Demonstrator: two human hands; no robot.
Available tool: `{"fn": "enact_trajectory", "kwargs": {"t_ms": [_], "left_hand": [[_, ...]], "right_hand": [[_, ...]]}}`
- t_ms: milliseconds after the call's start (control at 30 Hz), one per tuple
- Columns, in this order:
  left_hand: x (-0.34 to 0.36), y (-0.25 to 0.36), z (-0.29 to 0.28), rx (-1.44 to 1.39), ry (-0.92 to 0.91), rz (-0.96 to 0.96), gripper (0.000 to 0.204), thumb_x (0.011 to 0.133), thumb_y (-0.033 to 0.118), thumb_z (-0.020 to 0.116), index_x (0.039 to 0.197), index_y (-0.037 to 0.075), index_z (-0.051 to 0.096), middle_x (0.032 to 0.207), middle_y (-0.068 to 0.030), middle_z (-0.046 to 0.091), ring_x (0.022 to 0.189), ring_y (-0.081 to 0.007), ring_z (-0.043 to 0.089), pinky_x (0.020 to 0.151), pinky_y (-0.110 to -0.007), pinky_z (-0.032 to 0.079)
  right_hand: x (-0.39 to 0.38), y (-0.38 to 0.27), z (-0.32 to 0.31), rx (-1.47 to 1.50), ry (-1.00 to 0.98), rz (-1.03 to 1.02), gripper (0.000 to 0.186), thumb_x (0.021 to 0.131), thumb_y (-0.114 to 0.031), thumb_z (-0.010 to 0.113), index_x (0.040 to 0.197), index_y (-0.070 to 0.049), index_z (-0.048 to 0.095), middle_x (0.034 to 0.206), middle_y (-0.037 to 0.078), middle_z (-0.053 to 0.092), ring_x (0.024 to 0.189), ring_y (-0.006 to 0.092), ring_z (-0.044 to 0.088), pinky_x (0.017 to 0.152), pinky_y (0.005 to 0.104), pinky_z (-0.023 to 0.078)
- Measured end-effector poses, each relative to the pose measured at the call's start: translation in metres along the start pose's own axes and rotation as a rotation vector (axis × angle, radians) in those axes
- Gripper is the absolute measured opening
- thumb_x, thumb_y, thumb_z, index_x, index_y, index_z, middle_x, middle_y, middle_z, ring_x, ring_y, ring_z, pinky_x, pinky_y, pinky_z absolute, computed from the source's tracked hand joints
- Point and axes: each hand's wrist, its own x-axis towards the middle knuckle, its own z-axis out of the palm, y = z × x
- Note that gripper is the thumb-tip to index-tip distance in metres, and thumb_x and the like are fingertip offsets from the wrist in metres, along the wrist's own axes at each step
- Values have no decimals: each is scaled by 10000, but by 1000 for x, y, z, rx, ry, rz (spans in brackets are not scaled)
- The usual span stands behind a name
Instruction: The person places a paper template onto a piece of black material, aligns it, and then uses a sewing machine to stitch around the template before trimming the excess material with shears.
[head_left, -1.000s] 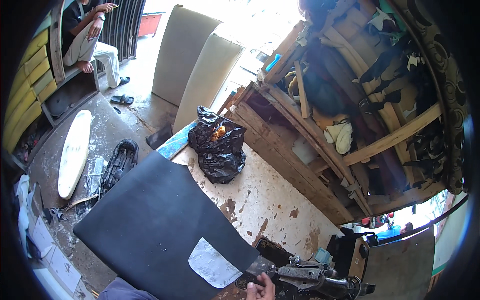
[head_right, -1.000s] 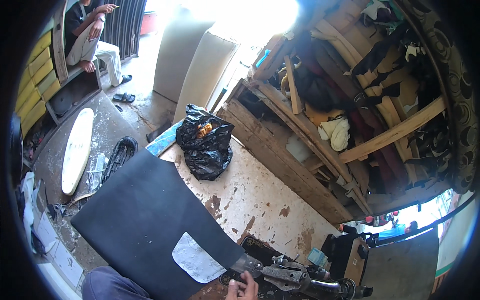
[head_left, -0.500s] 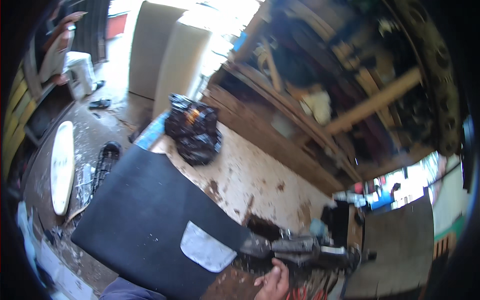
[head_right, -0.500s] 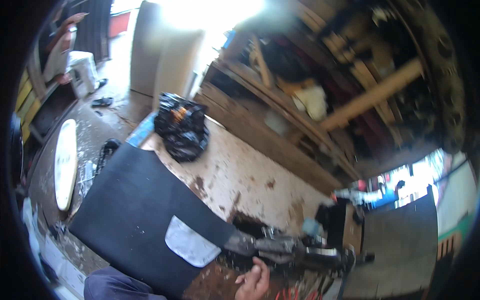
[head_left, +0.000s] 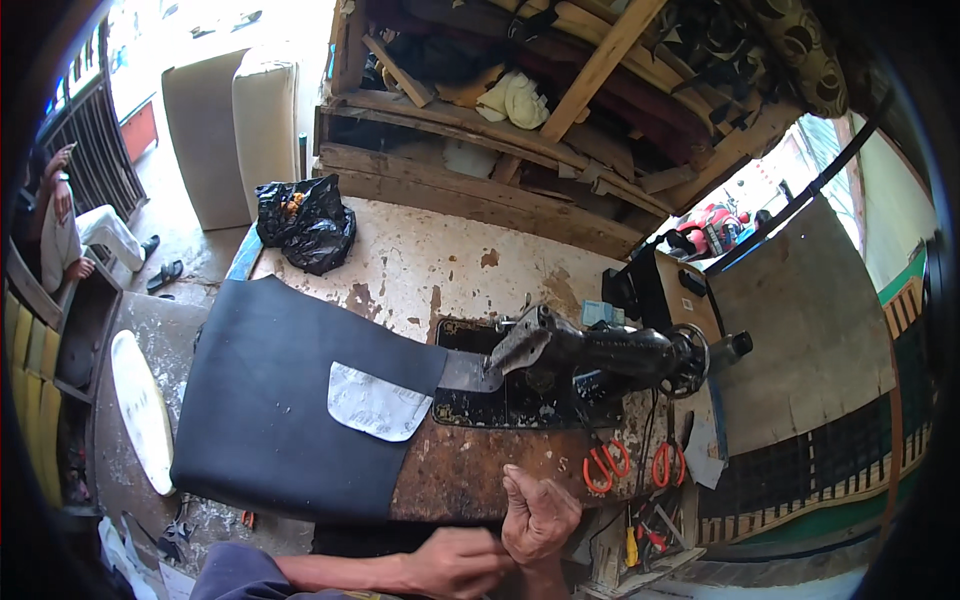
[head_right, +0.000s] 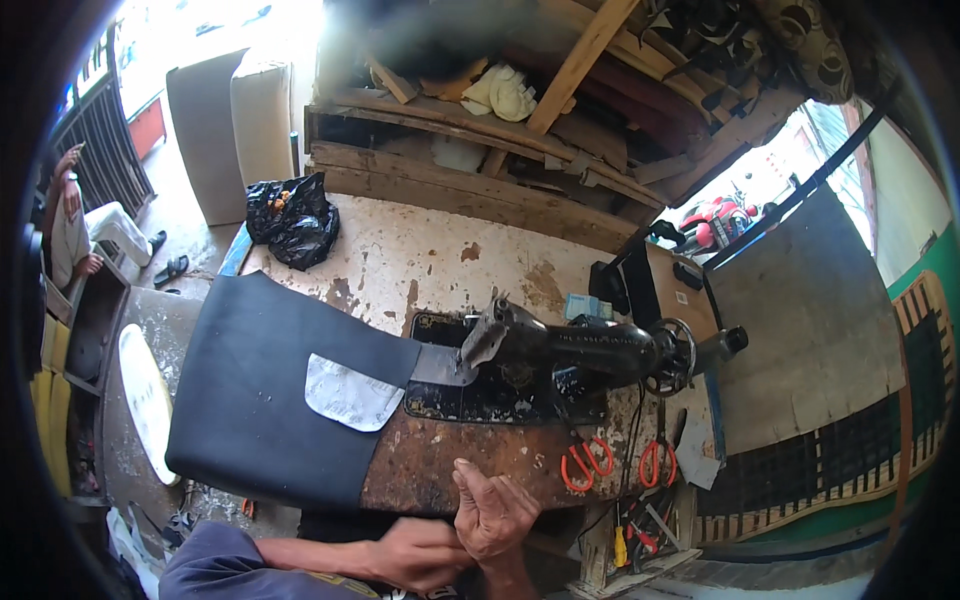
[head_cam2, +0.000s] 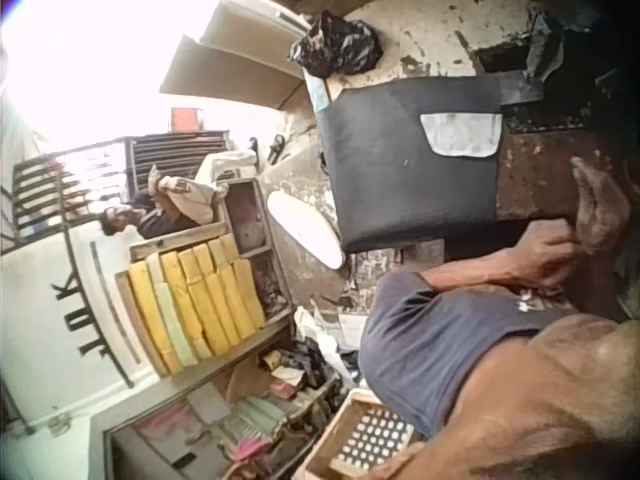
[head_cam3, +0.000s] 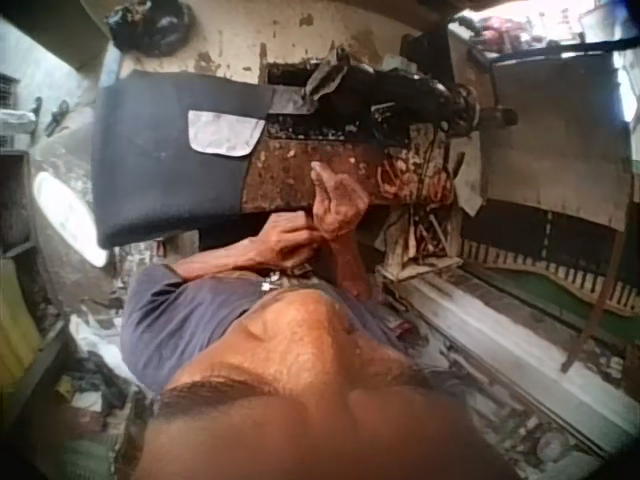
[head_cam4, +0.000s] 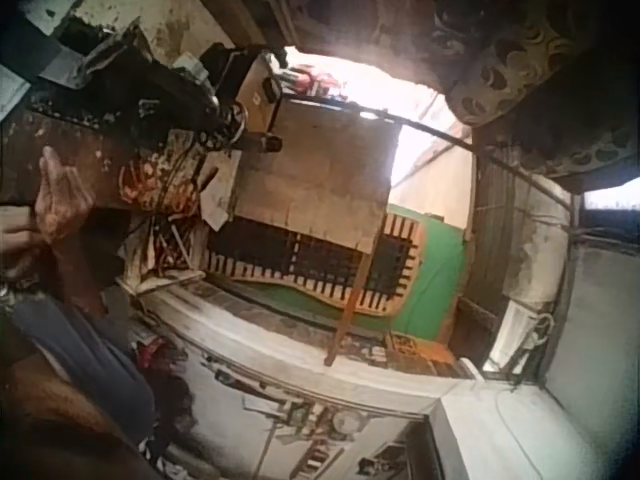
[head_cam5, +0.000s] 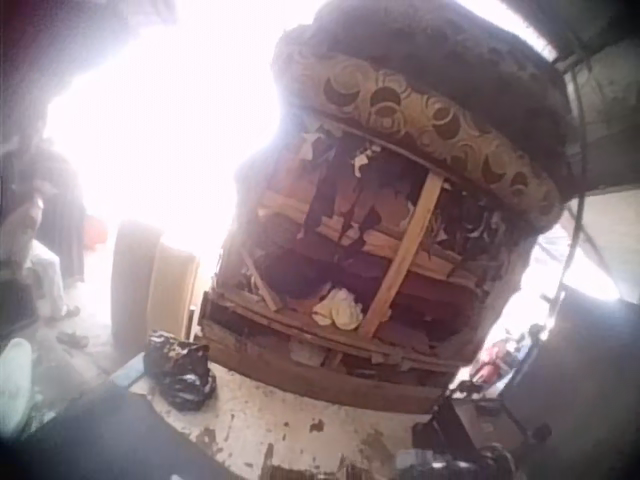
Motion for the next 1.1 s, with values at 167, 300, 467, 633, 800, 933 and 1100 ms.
{"fn": "enact_trajectory", "kwargs": {"t_ms": [167,300,467,633,800,933,1100], "left_hand": [[85,30,-83,298,250,115,471,849,84,795,1295,10,661,1203,-207,695,1076,-333,700,968,-447,575],[108,31,-113,219,-79,-56,410,921,109,783,1304,48,653,1082,-133,707,971,-311,718,805,-406,595],[109,24,-123,390,-4,-31,215,908,52,772,1119,51,728,972,-109,717,862,-303,728,741,-388,599],[123,1,-164,524,277,-62,109,888,30,775,996,37,759,947,-100,723,766,-235,701,689,-353,556],[167,-51,-206,478,263,-247,90,934,91,747,1004,36,757,964,-112,724,807,-234,699,732,-364,541],[194,-90,-213,522,229,-159,98,940,91,743,1028,51,756,958,-105,720,864,-242,715,748,-365,541],[205,-112,-211,472,227,-169,91,940,84,742,1025,52,751,958,-97,715,851,-234,703,745,-357,539]], "right_hand": [[4,-13,-28,74,-100,-29,211,849,20,767,1046,-49,798,701,105,671,543,262,627,535,367,476],[11,-12,-26,142,-9,-71,211,840,26,757,1037,-37,798,665,119,651,533,253,630,526,353,467],[21,0,-16,165,-45,-42,167,854,-34,785,1021,-43,797,671,101,660,546,248,637,531,366,485],[111,104,-67,-118,336,2,151,993,-154,701,999,-20,770,903,164,766,800,309,747,707,404,566],[210,297,-112,-521,90,656,520,1086,-437,525,1188,40,706,1181,276,717,1124,457,657,960,499,494],[174,327,-124,-121,10,892,584,1086,-462,519,1287,68,663,1236,241,722,1153,321,684,1005,430,474],[120,264,-110,-58,286,643,485,1126,-330,456,1351,66,624,1379,248,655,1266,375,638,1083,418,457]]}}
